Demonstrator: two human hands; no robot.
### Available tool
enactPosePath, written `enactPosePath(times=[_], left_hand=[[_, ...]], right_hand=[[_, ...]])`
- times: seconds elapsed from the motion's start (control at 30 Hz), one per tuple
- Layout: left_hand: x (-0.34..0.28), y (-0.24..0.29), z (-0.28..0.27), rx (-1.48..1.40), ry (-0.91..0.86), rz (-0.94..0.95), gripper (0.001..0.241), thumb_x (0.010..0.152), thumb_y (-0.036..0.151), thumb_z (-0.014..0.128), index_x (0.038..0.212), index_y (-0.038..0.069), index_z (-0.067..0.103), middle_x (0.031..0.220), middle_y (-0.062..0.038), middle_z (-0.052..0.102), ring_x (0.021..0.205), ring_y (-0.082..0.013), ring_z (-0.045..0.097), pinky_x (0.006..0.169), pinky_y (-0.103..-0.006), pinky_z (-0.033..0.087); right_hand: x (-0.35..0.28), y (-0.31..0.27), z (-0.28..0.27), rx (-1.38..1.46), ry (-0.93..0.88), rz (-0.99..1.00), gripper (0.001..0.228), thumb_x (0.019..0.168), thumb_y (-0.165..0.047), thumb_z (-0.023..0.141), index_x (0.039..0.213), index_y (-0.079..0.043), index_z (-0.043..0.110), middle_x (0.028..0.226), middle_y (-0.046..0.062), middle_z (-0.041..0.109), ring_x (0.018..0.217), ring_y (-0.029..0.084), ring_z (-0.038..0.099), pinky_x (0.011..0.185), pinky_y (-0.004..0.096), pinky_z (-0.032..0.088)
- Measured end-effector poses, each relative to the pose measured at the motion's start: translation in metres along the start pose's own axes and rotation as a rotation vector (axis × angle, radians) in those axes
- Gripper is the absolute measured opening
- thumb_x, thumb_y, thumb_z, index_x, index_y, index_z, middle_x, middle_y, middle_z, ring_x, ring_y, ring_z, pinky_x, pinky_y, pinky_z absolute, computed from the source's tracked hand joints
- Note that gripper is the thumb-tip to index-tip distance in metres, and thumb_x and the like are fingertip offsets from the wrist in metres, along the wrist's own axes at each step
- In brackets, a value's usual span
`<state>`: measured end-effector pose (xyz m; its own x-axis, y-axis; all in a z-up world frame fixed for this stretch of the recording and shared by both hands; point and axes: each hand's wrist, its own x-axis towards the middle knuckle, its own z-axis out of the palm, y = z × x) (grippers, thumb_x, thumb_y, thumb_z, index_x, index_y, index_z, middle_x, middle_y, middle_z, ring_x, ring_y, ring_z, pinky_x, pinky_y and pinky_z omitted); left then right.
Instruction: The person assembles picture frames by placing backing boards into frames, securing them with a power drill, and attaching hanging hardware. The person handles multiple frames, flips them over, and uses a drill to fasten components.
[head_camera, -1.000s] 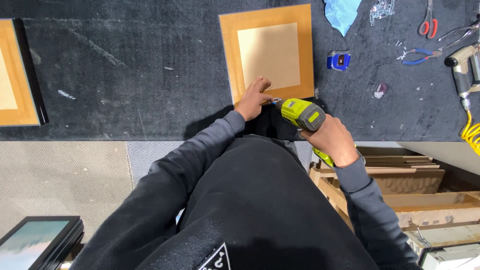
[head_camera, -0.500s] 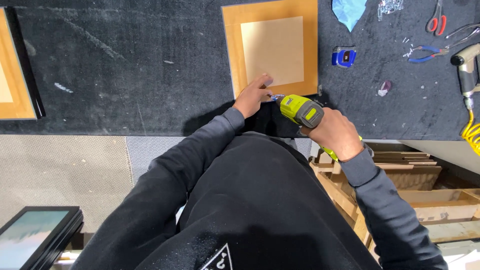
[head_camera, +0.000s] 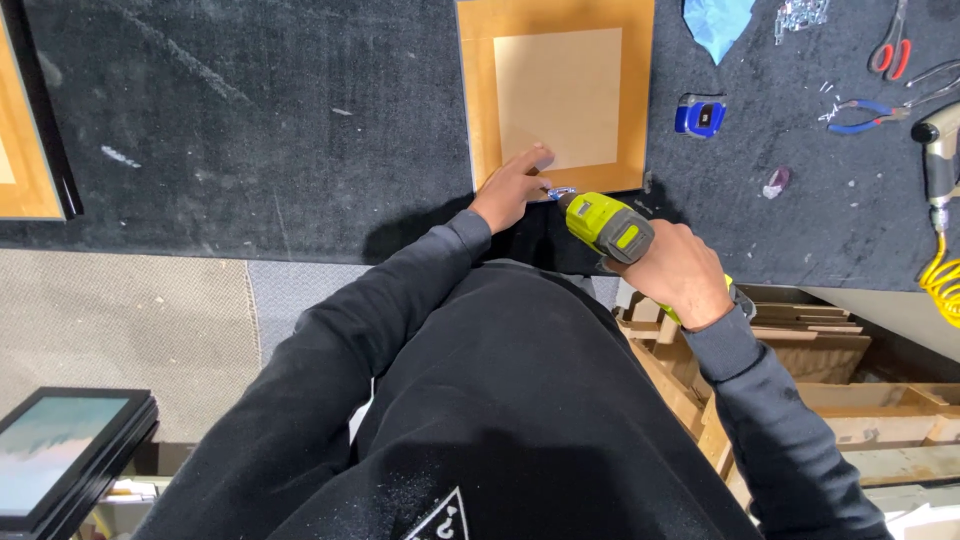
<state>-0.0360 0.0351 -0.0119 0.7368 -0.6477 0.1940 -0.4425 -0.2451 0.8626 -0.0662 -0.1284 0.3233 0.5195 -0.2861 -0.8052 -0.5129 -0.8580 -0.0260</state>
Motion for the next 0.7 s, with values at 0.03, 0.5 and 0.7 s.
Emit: enactPosePath(times=[0.03, 0.5, 0.7], left_hand=[[0.0, 0.0, 0.0, -0.001, 0.002, -0.003, 0.028, 0.1, -0.003, 0.051, 0.107, 0.007, 0.076, 0.15, -0.011, 0.051, 0.146, -0.0372, 0.039, 0.114, -0.0471, 0.046], [0.005, -0.001, -0.006, 0.031, 0.016, 0.037, 0.022, 0.102, -0.001, 0.05, 0.11, 0.002, 0.07, 0.142, -0.015, 0.059, 0.139, -0.0388, 0.048, 0.105, -0.0486, 0.053], [0.004, 0.0, -0.008, 0.053, -0.001, 0.021, 0.019, 0.101, 0.0, 0.051, 0.103, 0.005, 0.069, 0.142, -0.01, 0.058, 0.139, -0.037, 0.048, 0.104, -0.0473, 0.053]], right_hand=[[-0.001, -0.002, 0.0, -0.003, -0.002, -0.001, 0.058, 0.082, -0.046, 0.073, 0.114, 0.002, 0.075, 0.098, 0.023, 0.077, 0.096, 0.045, 0.074, 0.079, 0.053, 0.057], [0.003, -0.008, -0.001, -0.056, -0.009, 0.023, 0.054, 0.081, -0.039, 0.073, 0.119, 0.0, 0.073, 0.102, 0.023, 0.077, 0.1, 0.046, 0.073, 0.084, 0.053, 0.056], [0.006, -0.008, 0.006, -0.049, 0.011, 0.029, 0.056, 0.082, -0.037, 0.07, 0.122, 0.002, 0.071, 0.104, 0.024, 0.077, 0.101, 0.045, 0.073, 0.086, 0.054, 0.056]])
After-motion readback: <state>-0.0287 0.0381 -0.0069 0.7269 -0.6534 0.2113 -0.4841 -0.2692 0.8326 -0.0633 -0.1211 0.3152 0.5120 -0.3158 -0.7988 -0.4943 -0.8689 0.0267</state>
